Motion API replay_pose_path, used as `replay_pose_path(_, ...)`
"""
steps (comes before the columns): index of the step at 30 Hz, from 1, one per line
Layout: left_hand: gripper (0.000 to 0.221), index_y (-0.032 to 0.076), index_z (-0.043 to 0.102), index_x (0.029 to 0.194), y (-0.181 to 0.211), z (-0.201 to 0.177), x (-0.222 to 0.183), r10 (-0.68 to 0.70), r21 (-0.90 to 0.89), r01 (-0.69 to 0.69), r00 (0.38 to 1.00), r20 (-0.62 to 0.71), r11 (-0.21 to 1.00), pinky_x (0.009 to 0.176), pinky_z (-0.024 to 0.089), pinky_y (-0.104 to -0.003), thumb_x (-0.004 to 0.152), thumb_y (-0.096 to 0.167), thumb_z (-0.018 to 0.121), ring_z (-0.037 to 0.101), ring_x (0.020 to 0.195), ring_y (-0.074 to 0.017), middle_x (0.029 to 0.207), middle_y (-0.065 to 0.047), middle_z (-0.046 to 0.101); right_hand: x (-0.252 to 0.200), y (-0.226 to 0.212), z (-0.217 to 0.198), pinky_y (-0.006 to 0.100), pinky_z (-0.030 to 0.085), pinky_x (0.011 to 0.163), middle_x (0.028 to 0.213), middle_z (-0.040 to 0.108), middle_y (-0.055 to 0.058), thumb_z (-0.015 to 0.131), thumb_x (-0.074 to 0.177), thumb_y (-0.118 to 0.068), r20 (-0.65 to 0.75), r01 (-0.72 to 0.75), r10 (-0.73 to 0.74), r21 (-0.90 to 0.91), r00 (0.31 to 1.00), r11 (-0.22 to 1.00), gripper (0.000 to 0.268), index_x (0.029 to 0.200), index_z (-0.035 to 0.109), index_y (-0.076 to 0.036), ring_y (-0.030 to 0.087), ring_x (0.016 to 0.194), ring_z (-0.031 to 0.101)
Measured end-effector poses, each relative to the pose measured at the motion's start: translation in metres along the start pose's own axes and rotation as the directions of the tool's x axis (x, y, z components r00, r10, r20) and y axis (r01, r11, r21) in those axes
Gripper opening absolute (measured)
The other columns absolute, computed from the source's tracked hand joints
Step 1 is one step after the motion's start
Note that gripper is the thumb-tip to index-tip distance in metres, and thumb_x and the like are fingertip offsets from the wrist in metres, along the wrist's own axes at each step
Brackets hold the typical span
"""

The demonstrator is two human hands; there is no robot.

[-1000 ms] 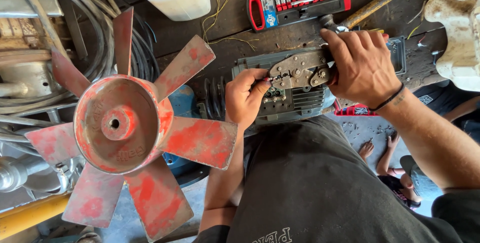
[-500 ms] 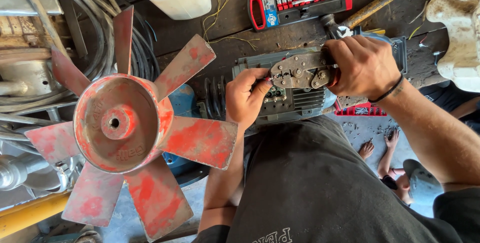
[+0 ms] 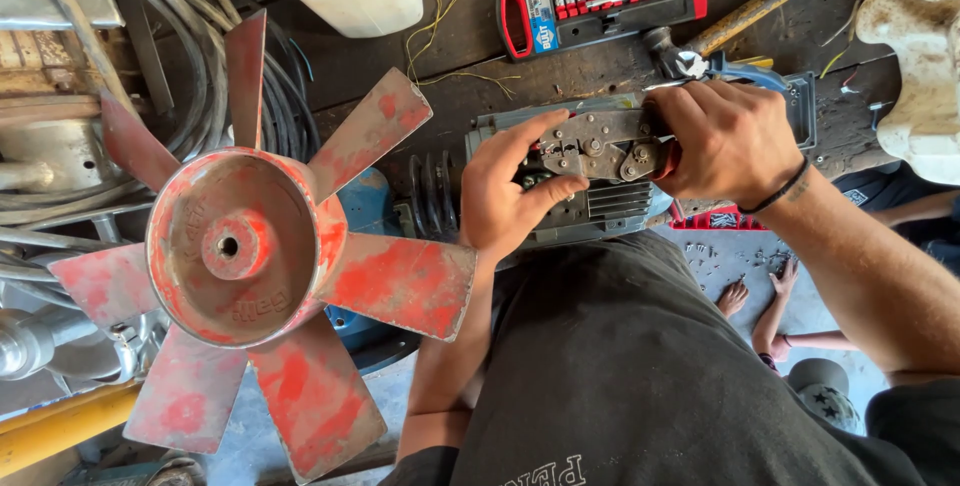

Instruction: The person is wiring an industrial electric motor, which involves stripping insulation from wires, crimping terminal connectors onto the wire ends, and using a screwdriver to secure the wires into the motor's terminal block.

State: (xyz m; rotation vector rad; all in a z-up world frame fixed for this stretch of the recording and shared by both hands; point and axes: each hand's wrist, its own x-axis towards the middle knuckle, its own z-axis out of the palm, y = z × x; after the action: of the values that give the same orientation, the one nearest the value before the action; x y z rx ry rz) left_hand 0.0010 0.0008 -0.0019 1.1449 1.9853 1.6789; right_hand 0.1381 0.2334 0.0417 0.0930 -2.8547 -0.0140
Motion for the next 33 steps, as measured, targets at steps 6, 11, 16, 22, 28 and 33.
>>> replay_pose_path(6, 0.060, 0.016, 0.066, 0.133, -0.001, 0.008, -0.004, 0.084, 0.102, -0.072, 0.990, -0.112, 0.992, 0.103, 0.056, -0.034, 0.082, 0.038, 0.089, 0.073, 0.109, -0.0176, 0.126, 0.001, 0.074, -0.016, 0.004, -0.009, 0.042, 0.063, 0.082, 0.106, 0.076, 0.005, 0.073, 0.086, -0.030, 0.084, -0.066, 0.076, -0.113, 0.994, 0.991, 0.053, 0.135, 0.068, -0.010, 0.023, 0.095, 0.075)
replay_pose_path(11, 0.062, 0.015, 0.067, 0.132, 0.002, 0.008, -0.004, 0.087, 0.085, -0.077, 0.989, -0.120, 0.993, 0.102, 0.058, -0.034, 0.079, 0.032, 0.094, 0.073, 0.109, -0.0173, 0.125, 0.000, 0.074, -0.048, 0.021, 0.010, 0.044, 0.059, 0.084, 0.118, 0.072, 0.012, 0.075, 0.069, -0.027, 0.134, -0.178, 0.182, -0.036, 0.974, 0.983, 0.061, 0.125, 0.067, -0.004, 0.030, 0.099, 0.070)
replay_pose_path(16, 0.059, 0.011, 0.066, 0.132, 0.002, 0.006, -0.001, 0.109, 0.019, -0.108, 0.987, -0.119, 0.994, 0.105, 0.061, -0.033, 0.081, 0.026, 0.094, 0.072, 0.114, -0.0182, 0.125, -0.003, 0.073, -0.045, 0.026, 0.018, 0.036, 0.056, 0.070, 0.088, 0.071, 0.002, 0.073, 0.090, -0.039, -0.066, -0.110, 0.106, -0.062, 0.992, 0.992, 0.032, 0.109, 0.073, -0.013, 0.018, 0.074, 0.067)
replay_pose_path(22, 0.060, 0.012, 0.066, 0.133, 0.003, 0.004, -0.004, 0.064, -0.005, -0.065, 0.992, -0.106, 0.998, 0.109, 0.058, -0.032, 0.081, 0.029, 0.091, 0.069, 0.117, -0.0171, 0.127, -0.003, 0.072, -0.042, 0.034, 0.026, 0.032, 0.044, 0.055, 0.061, 0.049, -0.004, 0.072, 0.104, -0.040, -0.169, -0.043, 0.038, -0.024, 0.985, 0.999, 0.032, 0.089, 0.067, -0.013, 0.013, 0.053, 0.049)
replay_pose_path(28, 0.060, 0.012, 0.066, 0.132, 0.000, 0.002, -0.003, 0.073, 0.012, -0.072, 0.991, -0.109, 0.997, 0.107, 0.057, -0.031, 0.081, 0.029, 0.092, 0.067, 0.112, -0.0163, 0.121, -0.004, 0.072, -0.047, 0.041, 0.042, 0.033, 0.037, 0.052, 0.058, 0.046, -0.003, 0.070, 0.101, -0.031, -0.233, 0.000, 0.013, 0.054, 0.972, 0.999, 0.025, 0.084, 0.067, -0.012, 0.015, 0.049, 0.045)
replay_pose_path(33, 0.061, 0.012, 0.065, 0.134, -0.003, 0.001, -0.004, 0.092, 0.029, -0.089, 0.991, -0.102, 0.996, 0.107, 0.057, -0.031, 0.081, 0.030, 0.090, 0.066, 0.113, -0.0166, 0.124, -0.003, 0.072, -0.037, 0.036, 0.035, 0.034, 0.042, 0.056, 0.063, 0.051, -0.002, 0.064, 0.104, -0.052, -0.262, 0.000, 0.001, 0.003, 0.965, 1.000, 0.044, 0.090, 0.068, -0.011, 0.016, 0.055, 0.051)
